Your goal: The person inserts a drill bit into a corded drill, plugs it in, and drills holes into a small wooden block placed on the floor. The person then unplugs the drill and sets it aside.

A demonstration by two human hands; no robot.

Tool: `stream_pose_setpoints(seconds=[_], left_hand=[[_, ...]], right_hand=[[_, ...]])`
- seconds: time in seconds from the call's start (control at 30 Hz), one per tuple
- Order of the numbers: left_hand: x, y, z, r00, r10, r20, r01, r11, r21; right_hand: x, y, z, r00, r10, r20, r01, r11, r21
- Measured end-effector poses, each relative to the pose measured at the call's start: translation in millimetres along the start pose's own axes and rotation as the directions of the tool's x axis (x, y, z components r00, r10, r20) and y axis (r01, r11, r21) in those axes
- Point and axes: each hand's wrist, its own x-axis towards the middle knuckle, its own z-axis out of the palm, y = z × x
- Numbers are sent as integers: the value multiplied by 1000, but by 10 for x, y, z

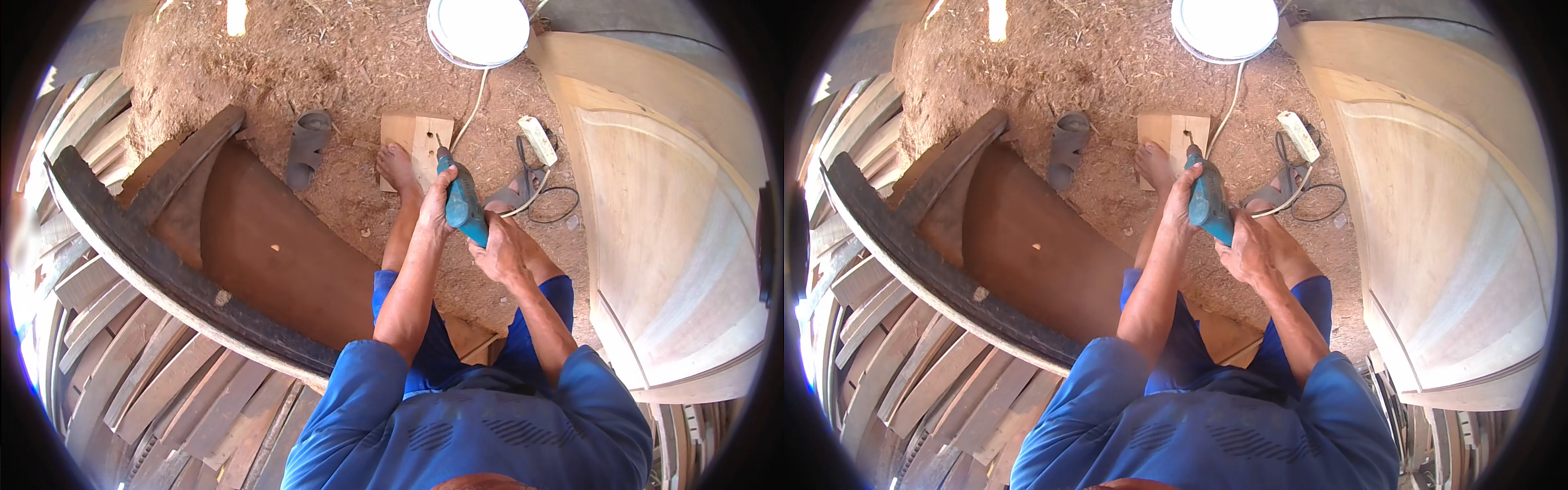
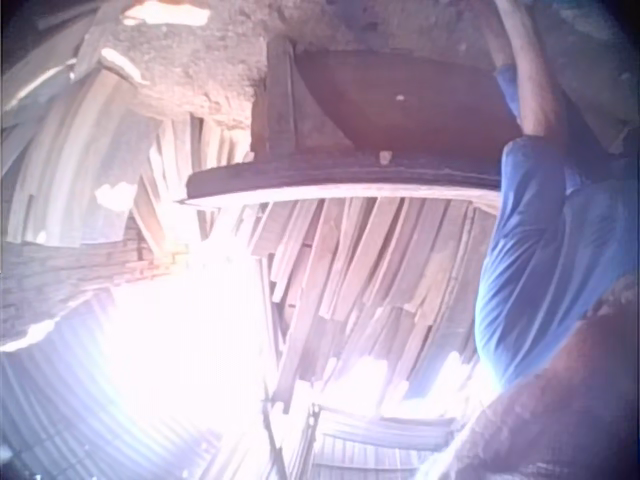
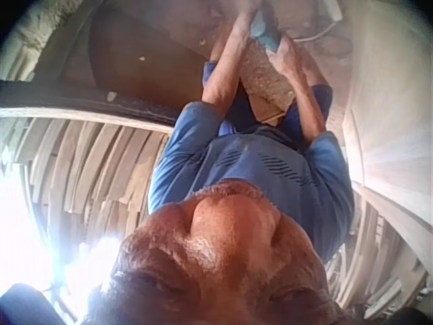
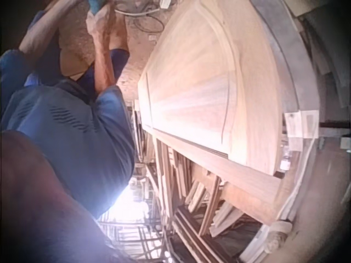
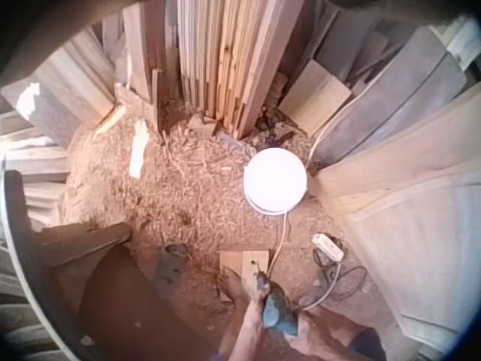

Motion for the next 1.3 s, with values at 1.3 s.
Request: stream_pose_setpoints(seconds=[1.3], left_hand=[[549,65,-3,996,-81,-43,74,986,-152]], right_hand=[[628,96,224,929,362,72,-359,932,-50]])
